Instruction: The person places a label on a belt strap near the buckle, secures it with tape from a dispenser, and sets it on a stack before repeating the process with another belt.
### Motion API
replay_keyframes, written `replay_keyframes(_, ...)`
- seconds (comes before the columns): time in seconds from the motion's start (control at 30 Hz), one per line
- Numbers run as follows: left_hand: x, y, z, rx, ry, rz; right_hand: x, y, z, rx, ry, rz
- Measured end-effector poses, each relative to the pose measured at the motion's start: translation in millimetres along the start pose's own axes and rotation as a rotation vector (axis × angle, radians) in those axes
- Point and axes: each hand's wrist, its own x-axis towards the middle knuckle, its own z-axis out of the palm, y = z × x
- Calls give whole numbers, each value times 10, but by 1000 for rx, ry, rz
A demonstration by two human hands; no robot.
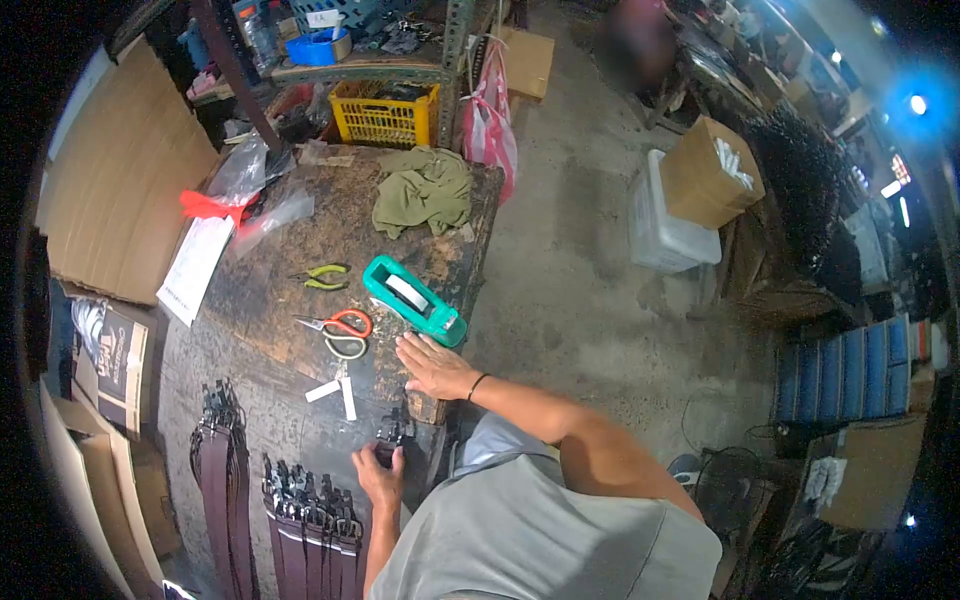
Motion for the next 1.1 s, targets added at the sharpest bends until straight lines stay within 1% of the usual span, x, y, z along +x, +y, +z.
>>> replay_keyframes(0.03,-5,38,-153,-192,25,-72,13,-40,42,0,5,11)
replay_keyframes(0.07,12,57,-358,-178,111,39,21,-79,77,-72,5,29)
replay_keyframes(0.1,16,10,-551,-147,160,87,9,-81,76,-151,-1,45)
replay_keyframes(0.13,-15,44,-786,-322,179,-63,-11,-90,55,-156,-8,54)
replay_keyframes(0.17,-102,-171,-868,-537,224,-191,1,-90,17,-146,-31,60)
replay_keyframes(0.2,-135,-296,-1032,-525,328,-81,38,-114,-10,-127,-57,55)
replay_keyframes(0.23,-165,-376,-1200,-489,463,-85,74,-139,-58,-119,-102,81)
replay_keyframes(0.27,-185,-506,-1350,-458,530,-99,122,-140,-63,-136,-162,95)
replay_keyframes(0.3,-157,-464,-1563,-215,639,16,209,-235,-146,-146,-269,183)
replay_keyframes(0.33,-233,-497,-1689,-258,688,-90,150,-339,-58,-190,-97,173)
replay_keyframes(0.37,-297,-541,-1777,-349,767,-151,101,-461,121,-277,-49,146)
replay_keyframes(0.4,-352,-580,-1862,-444,852,-205,9,-610,265,-247,-60,133)
replay_keyframes(0.43,-403,-441,-1971,-499,803,-249,-124,-910,394,-224,-152,28)
replay_keyframes(0.47,-465,-511,-2028,-489,799,-198,-276,-1206,400,-217,-223,-69)
replay_keyframes(0.5,-520,-496,-2115,-489,816,-181,-359,-1559,231,-268,-374,-250)
replay_keyframes(0.53,-537,-472,-2173,-502,832,-147,-436,-1784,83,-31,-472,-431)
replay_keyframes(0.6,-593,-476,-2213,-559,910,-188,-815,-1634,568,620,-251,-775)
replay_keyframes(0.63,-625,-488,-2234,-641,943,-186,-590,-1595,389,592,-217,-649)
replay_keyframes(0.67,-659,-488,-2265,-636,948,-196,-208,-1472,210,564,-183,-524)
replay_keyframes(0.7,-677,-477,-2286,-643,953,-188,86,-1241,234,393,5,-416)
replay_keyframes(0.73,-681,-464,-2299,-652,959,-175,424,-966,160,301,-31,-374)
replay_keyframes(0.8,-721,-449,-2302,-632,971,-203,870,-744,118,364,9,-132)
replay_keyframes(0.83,-717,-454,-2299,-655,961,-201,983,-714,145,365,6,-141)
replay_keyframes(0.9,-702,-474,-2284,-677,955,-195,1135,-694,182,299,-132,-231)
replay_keyframes(0.93,-713,-486,-2259,-649,971,-170,1173,-681,205,300,-129,-238)
replay_keyframes(1.0,-721,-490,-2236,-616,992,-143,1217,-618,277,261,-243,-294)
replay_keyframes(1.03,-721,-479,-2230,-604,990,-158,1233,-590,301,257,-260,-313)
replay_keyframes(1.07,-742,-477,-2228,-593,985,-174,1231,-575,321,258,-259,-314)
replay_keyframes(1.1,-778,-507,-2234,-602,963,-169,1250,-584,311,242,-302,-294)
